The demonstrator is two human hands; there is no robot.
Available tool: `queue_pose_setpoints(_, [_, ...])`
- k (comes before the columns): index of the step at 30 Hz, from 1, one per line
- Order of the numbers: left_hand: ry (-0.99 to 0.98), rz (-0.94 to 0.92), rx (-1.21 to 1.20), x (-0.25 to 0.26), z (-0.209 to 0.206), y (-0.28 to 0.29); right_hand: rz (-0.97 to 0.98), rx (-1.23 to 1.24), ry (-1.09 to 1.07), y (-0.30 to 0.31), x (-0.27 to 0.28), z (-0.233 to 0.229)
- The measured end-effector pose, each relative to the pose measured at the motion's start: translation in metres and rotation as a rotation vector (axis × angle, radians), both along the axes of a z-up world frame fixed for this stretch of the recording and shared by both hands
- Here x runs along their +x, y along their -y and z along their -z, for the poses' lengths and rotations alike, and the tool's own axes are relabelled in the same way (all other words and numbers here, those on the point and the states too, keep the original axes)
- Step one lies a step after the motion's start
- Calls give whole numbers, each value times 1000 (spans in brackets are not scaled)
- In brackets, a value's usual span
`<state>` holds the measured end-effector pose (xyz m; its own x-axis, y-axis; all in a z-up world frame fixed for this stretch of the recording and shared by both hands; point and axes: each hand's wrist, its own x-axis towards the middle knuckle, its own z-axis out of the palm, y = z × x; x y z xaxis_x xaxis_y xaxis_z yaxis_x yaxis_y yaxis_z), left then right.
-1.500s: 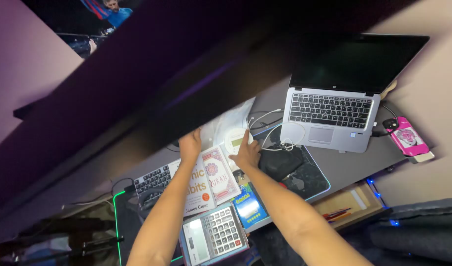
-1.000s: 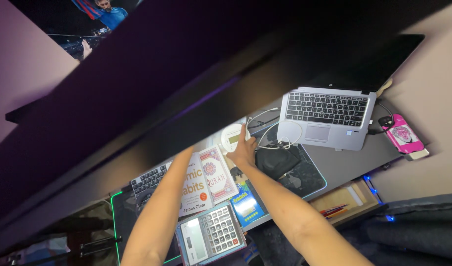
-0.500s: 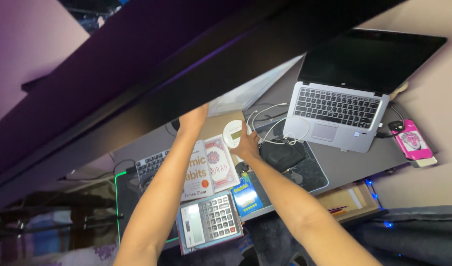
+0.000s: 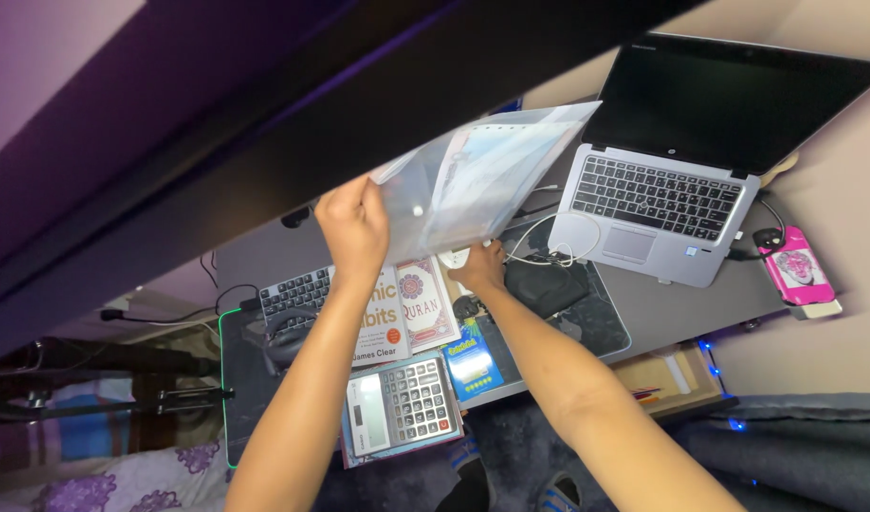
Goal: Organizing various items on a desk into a drawer.
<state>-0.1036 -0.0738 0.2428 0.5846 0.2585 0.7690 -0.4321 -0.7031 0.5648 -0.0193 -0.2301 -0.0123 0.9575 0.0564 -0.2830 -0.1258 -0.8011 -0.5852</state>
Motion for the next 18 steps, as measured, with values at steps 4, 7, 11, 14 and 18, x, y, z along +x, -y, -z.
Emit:
queue_pose_setpoints(4, [27,19,-12,-13,-9,0,-99,-15,164,2,-1,-4])
queue_pose_setpoints(7, [12,43,-73,-21,-20,3,-266,-142,15,9,14,17])
queue_pose_setpoints(11, [-39,109,-296,-33,-28,3,-369,-317,561,36,28,49])
queue_pose_setpoints(14, [-68,138,-450,-36,-25,-3,-408,-187,582,71,46,81])
queue_pose_setpoints(18, [-161,165,-662,-40,-26,-2,-101,379,494,134,59,120])
